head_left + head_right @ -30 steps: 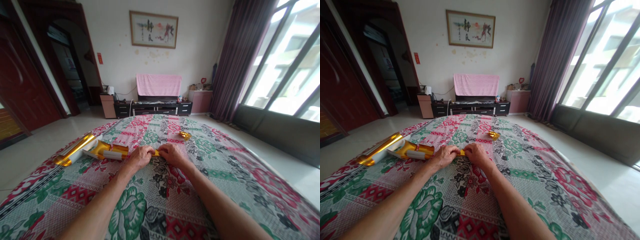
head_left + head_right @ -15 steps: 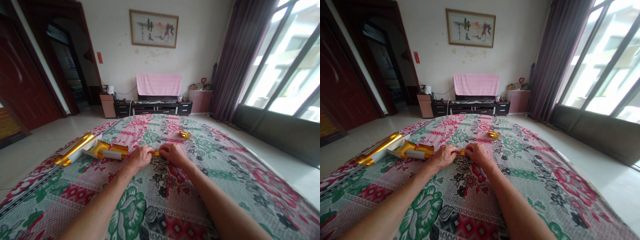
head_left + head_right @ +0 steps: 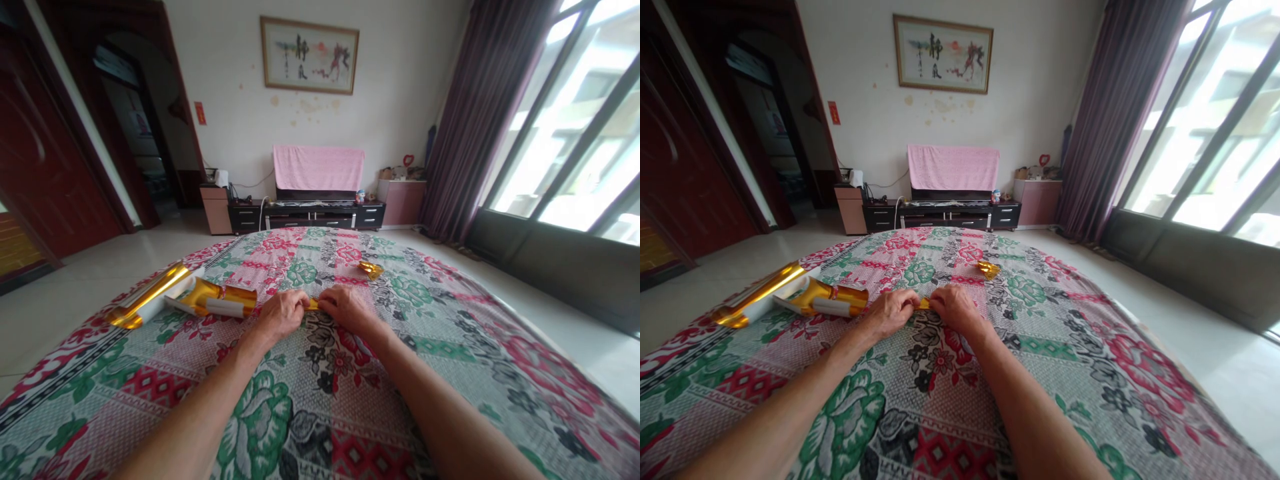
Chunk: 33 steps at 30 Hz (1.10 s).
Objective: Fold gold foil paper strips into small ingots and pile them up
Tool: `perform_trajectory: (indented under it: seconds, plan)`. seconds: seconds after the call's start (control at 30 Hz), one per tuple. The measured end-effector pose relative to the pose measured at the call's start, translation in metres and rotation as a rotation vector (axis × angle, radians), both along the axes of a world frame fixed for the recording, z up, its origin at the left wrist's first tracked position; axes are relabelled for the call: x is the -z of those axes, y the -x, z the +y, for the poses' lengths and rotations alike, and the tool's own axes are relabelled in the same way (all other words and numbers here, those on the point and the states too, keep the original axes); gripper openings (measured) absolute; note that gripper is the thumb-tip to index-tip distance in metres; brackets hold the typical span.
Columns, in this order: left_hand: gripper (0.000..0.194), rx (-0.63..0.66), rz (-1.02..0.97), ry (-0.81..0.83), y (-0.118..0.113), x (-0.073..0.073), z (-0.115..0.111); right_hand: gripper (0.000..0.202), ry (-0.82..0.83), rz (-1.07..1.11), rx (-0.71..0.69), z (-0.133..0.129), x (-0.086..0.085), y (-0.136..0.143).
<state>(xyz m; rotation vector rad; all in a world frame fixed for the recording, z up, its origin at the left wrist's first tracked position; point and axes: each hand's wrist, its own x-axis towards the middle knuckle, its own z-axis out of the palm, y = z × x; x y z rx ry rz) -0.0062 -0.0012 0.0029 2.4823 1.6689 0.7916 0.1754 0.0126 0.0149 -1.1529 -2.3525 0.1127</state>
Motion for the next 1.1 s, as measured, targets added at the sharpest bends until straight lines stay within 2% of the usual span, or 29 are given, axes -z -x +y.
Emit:
perform_trajectory:
  seconds: [0.17, 0.5, 0.77, 1.1]
  plan:
    - [0.025, 0.018, 0.017, -0.003, 0.0025, 0.0041, 0.0021, 0.021, -0.072, -0.063, 0.017, 0.0033, 0.0065, 0.0004]
    - [0.024, 0.023, 0.024, -0.068, 0.0016, 0.0055, -0.0045, 0.024, -0.106, -0.129, 0.098, 0.0013, 0.0068, 0.0045]
    - [0.022, -0.02, 0.002, -0.058, -0.0029, 0.0046, -0.0001, 0.027, -0.108, -0.186, 0.197, -0.0012, 0.0035, 0.0071]
    - [0.022, -0.071, 0.008, -0.047, -0.0041, 0.0042, 0.0003, 0.027, -0.042, -0.161, 0.197, 0.0042, 0.0069, 0.0075]
